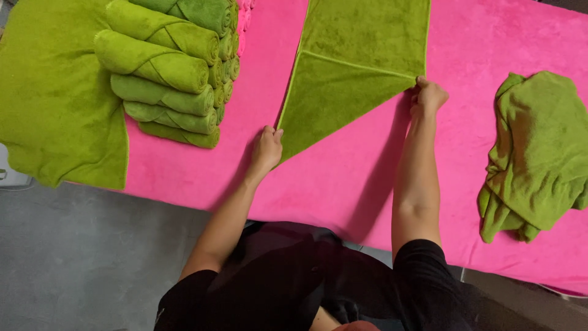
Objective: Folding and rolling a green towel into a decorative shape on a treatment table
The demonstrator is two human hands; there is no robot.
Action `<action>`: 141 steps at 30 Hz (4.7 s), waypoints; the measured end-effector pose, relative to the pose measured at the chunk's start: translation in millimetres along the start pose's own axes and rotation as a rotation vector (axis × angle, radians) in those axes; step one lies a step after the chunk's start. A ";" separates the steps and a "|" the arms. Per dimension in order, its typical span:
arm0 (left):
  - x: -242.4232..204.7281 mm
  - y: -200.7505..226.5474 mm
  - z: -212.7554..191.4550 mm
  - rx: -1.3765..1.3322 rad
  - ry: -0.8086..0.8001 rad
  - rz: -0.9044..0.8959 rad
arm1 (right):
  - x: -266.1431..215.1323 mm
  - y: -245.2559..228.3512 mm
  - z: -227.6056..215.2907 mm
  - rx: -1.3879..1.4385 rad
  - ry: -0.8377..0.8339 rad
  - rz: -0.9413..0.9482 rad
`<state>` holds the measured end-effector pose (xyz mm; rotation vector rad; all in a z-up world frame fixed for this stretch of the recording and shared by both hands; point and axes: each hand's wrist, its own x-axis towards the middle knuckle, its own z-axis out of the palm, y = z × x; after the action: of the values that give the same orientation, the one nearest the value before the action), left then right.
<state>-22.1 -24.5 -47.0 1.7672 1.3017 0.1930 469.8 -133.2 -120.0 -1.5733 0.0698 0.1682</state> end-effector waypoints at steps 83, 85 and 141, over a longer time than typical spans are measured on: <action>-53.9 101.6 241.8 0.489 -0.027 1.190 | 112.4 -36.7 34.0 -0.882 -0.142 -0.500; -54.1 103.0 249.8 0.528 -0.011 1.179 | 121.8 -31.8 38.1 -0.896 -0.120 -0.461; -59.6 111.3 231.8 0.650 0.078 1.296 | 44.5 -46.1 7.0 -0.429 -0.310 -0.881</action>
<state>164.6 -208.5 -78.3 2.9623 0.0281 0.5905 520.3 -122.9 -81.1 -1.8398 -0.9424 -0.2870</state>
